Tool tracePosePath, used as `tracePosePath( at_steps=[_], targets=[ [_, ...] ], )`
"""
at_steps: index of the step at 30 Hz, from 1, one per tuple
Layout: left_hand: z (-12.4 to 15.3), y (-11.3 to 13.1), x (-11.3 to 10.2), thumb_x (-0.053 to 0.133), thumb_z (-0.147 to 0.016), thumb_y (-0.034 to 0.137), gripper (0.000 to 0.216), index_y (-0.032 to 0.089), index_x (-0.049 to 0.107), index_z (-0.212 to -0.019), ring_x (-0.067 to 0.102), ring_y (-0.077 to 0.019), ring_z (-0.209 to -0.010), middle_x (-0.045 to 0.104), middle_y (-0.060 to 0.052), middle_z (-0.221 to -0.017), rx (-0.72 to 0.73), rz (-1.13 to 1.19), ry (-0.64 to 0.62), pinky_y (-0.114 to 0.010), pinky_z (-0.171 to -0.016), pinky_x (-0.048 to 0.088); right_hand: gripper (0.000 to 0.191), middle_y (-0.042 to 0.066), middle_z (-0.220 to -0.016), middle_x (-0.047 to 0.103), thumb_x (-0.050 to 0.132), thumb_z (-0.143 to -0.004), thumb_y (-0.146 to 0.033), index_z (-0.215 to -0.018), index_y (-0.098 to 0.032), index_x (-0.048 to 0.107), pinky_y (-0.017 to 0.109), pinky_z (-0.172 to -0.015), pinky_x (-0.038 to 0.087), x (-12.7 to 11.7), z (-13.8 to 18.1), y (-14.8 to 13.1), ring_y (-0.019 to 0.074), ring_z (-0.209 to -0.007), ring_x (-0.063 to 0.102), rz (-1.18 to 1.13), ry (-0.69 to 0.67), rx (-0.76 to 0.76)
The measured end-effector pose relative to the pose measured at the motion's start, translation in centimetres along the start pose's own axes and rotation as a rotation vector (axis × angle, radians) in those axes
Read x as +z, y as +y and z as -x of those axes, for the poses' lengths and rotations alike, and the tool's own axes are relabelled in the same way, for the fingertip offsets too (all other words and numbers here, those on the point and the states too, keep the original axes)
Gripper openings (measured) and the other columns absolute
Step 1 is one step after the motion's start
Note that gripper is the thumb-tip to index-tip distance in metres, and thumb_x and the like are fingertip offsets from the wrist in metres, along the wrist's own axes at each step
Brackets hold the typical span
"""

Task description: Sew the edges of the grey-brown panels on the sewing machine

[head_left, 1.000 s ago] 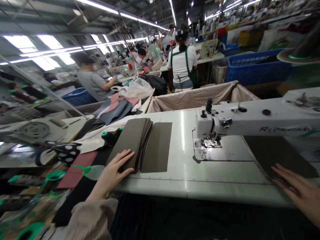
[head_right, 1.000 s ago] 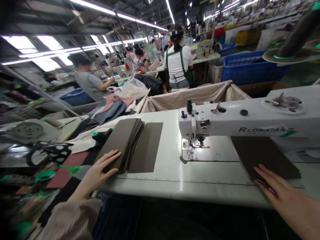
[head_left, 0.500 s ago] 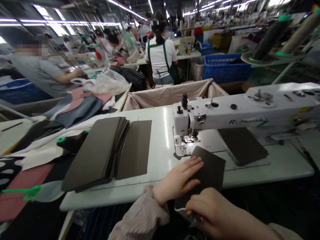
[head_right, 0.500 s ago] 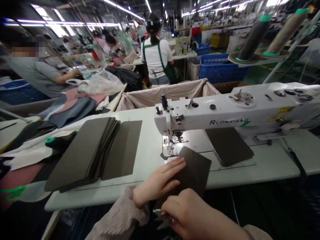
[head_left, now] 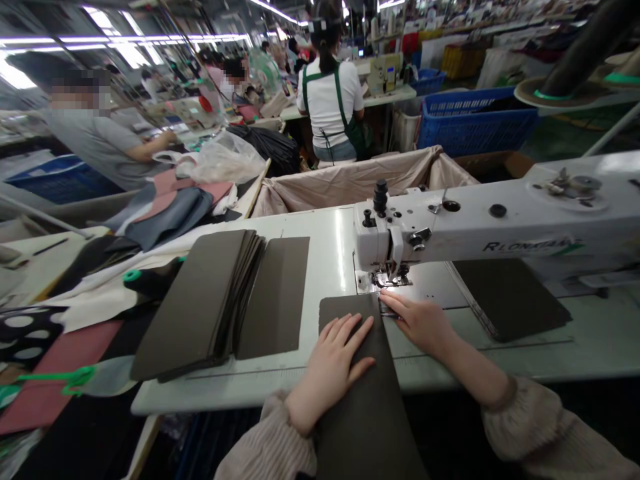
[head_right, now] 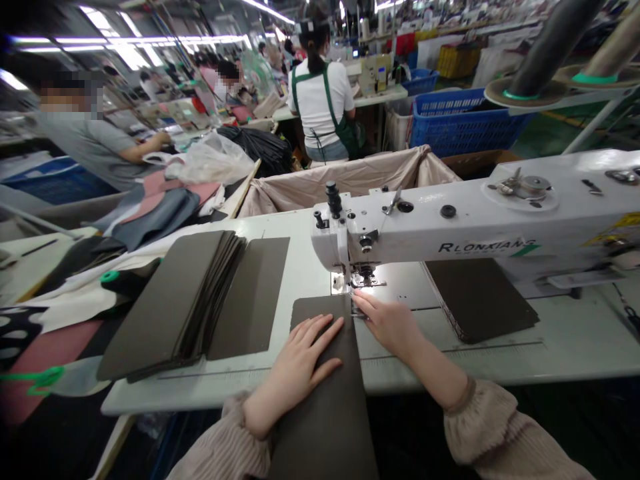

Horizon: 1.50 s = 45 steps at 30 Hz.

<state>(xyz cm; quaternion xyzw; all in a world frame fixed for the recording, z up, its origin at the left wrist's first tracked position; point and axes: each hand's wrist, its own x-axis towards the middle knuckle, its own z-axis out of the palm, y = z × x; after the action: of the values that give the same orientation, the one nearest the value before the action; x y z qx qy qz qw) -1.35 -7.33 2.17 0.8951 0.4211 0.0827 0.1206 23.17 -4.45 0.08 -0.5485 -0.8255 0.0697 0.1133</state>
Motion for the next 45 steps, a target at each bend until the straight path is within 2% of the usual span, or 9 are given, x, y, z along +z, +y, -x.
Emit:
tracePosePath(
  at_steps=[3,7,9,29,36,45],
  targets=[
    [-2.5,-0.9,-0.5,0.058,-0.090,0.054,0.070,0.026,0.033,-0.150,0.037,-0.0317,-0.138,0.042,-0.009,-0.150,0.025,0.003,-0.004,-0.051,-0.114,0.031,0.054,0.006,-0.146,0.049,0.050,-0.089,-0.018,-0.142,-0.025,0.047,0.035,-0.080,0.054,0.3,0.4,-0.1,0.0215,-0.098,0.068,0.032,0.036,0.019],
    [-4.8,-1.9,-0.4,0.058,-0.090,0.054,0.068,0.022,0.038,-0.146,0.021,-0.0282,-0.147,0.027,-0.008,-0.159,0.118,0.018,-0.017,-0.050,-0.121,0.017,0.057,0.004,-0.147,0.048,0.049,-0.090,-0.019,-0.145,-0.029,0.043,0.032,-0.077,0.054,0.3,0.4,-0.1,0.0201,-0.097,0.068,0.030,0.028,0.010],
    [-5.2,-2.2,-0.3,0.058,-0.090,0.054,0.067,0.022,0.038,-0.146,0.019,-0.0264,-0.148,0.024,-0.007,-0.160,0.128,0.031,-0.009,-0.049,-0.122,0.015,0.057,0.003,-0.148,0.047,0.049,-0.091,-0.019,-0.146,-0.030,0.042,0.033,-0.075,0.054,0.3,0.2,-0.1,0.0196,-0.093,0.068,0.041,0.010,0.005],
    [-5.3,-2.9,-0.4,0.062,-0.087,0.055,0.071,0.024,0.038,-0.146,0.023,-0.0244,-0.147,0.031,-0.005,-0.158,0.143,0.092,0.001,-0.046,-0.123,0.014,0.061,0.000,-0.151,0.043,0.046,-0.089,-0.015,-0.148,-0.030,0.039,0.033,-0.076,0.054,0.5,0.1,0.1,0.0198,-0.093,0.068,0.070,-0.033,-0.010],
    [-5.6,-3.1,-0.2,0.063,-0.086,0.053,0.070,0.025,0.039,-0.145,0.023,-0.0251,-0.147,0.032,-0.006,-0.157,0.147,0.097,0.027,-0.048,-0.122,0.015,0.063,0.003,-0.149,0.045,0.046,-0.088,-0.016,-0.149,-0.029,0.038,0.034,-0.076,0.055,0.5,0.1,0.0,0.0209,-0.097,0.068,0.068,-0.014,-0.010],
    [-5.5,-3.3,-0.4,0.062,-0.089,0.051,0.064,0.027,0.041,-0.145,0.025,-0.0243,-0.147,0.035,-0.004,-0.156,0.144,0.116,0.024,-0.047,-0.122,0.016,0.059,0.001,-0.150,0.045,0.046,-0.089,-0.016,-0.146,-0.030,0.042,0.032,-0.077,0.054,0.4,0.2,0.1,0.0197,-0.099,0.067,0.052,-0.017,-0.015]
  ],
)
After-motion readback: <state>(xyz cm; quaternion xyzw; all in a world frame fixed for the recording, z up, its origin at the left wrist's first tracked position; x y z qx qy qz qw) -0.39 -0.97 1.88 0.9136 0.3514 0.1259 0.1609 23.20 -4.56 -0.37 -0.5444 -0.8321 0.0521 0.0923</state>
